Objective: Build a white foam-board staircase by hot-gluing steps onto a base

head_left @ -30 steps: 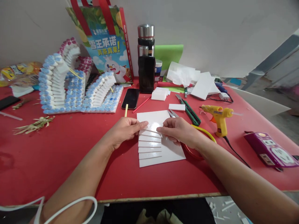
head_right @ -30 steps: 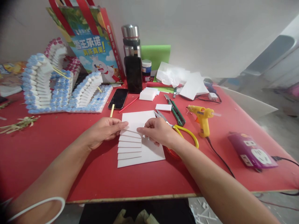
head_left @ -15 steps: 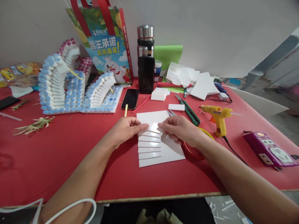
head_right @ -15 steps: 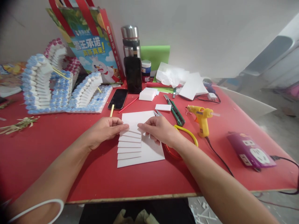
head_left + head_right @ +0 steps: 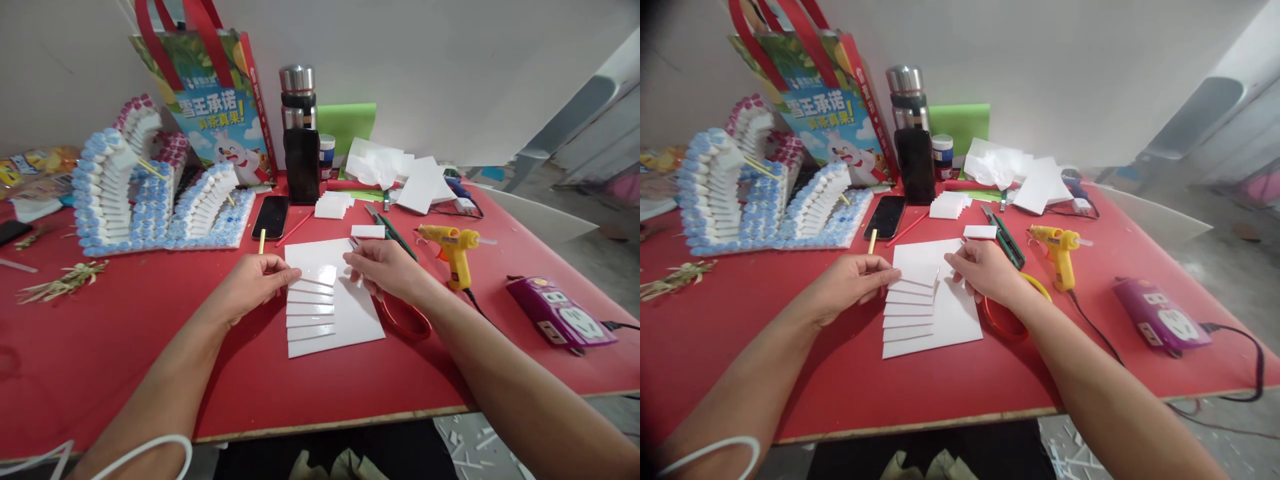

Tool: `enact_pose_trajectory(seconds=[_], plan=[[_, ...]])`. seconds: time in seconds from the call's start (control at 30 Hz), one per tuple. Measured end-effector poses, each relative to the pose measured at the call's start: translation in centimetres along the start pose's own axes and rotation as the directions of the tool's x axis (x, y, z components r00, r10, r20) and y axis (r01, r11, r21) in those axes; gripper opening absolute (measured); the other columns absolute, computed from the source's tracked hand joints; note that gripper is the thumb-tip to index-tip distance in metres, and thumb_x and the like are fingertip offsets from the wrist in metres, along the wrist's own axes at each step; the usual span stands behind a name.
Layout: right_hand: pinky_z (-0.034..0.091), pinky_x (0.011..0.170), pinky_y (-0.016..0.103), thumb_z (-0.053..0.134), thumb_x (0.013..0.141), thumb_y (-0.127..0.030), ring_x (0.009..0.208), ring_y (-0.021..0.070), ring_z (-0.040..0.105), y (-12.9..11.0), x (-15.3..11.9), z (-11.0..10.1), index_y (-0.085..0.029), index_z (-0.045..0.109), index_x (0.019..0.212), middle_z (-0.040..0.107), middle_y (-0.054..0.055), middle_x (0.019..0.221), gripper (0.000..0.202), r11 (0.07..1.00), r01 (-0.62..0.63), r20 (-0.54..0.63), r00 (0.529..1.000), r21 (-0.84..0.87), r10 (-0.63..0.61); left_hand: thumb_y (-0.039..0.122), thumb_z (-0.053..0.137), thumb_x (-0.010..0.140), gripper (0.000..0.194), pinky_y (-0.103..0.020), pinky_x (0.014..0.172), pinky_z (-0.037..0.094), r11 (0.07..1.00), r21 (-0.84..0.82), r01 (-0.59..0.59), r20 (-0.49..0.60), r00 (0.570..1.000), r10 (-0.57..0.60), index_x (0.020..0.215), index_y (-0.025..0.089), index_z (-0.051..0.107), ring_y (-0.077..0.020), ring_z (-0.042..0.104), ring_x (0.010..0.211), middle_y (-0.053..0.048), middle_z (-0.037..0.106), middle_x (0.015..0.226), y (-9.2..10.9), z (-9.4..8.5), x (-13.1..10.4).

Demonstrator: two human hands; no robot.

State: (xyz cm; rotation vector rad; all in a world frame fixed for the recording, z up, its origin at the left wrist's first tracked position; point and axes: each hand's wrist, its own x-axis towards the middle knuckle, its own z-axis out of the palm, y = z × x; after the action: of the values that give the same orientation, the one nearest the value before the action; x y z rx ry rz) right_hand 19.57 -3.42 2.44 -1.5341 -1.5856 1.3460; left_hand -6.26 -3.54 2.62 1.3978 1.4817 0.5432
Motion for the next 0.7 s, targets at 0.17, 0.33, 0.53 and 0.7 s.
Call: enact_pose_trajectory(seconds=[0.17,0.33,0.53,0.7], plan=[[0.041,0.034,0.020,0.060,0.095,-0.039,0.035,0.0086,0.051,-0.5,-0.2,0.1,-0.018,0.057,0.074,0.062,-0.001,0.052,0.030,1.000,-0.005,-0.002,1.000,0.001,0.005,0.053,0.078,0.074,0.040,-0.022,0.052,0.028,0.987,-0.157,-0.024,-0.042,0.999,0.017,0.076,0.016,0.063,-0.0067,0.038,0.052,0.003,0.055,0.064,-0.4,-0.4,0.3],[0.043,0.038,0.022,0.060,0.095,-0.041,0.036,0.0099,0.052,-0.6,-0.2,-0.1,-0.018,0.060,0.076,0.061,0.000,0.050,0.030,0.999,-0.001,-0.003,1.000,-0.032,0.001,0.051,0.080,0.072,0.039,-0.020,0.055,0.031,0.973,-0.228,-0.018,-0.108,0.994,-0.007,0.079,0.016,0.063,-0.0072,0.041,0.057,0.003,0.057,0.068,-0.1,-0.9,0.2],[0.036,0.041,0.022,0.067,0.090,-0.049,0.042,0.0076,0.046,-1.0,-0.4,-0.8,-0.019,0.060,0.082,0.058,-0.003,0.057,0.032,0.995,0.086,-0.247,0.966,0.041,-0.073,0.041,0.081,0.076,0.030,-0.018,0.047,0.024,0.923,-0.372,-0.100,-0.074,0.994,0.078,0.080,0.017,0.064,-0.0043,0.036,0.052,0.004,0.054,0.065,-0.4,-1.9,0.3],[0.025,0.039,0.023,0.070,0.083,-0.064,0.043,0.0061,0.033,-1.3,-0.1,-1.3,-0.021,0.060,0.087,0.048,-0.005,0.061,0.044,0.876,0.161,-0.235,0.970,0.455,-0.056,0.039,0.081,0.071,0.028,-0.018,0.042,0.027,0.874,-0.486,-0.023,0.011,0.999,0.032,0.078,0.016,0.067,-0.0049,0.037,0.046,0.003,0.051,0.059,-0.8,-2.6,0.5]])
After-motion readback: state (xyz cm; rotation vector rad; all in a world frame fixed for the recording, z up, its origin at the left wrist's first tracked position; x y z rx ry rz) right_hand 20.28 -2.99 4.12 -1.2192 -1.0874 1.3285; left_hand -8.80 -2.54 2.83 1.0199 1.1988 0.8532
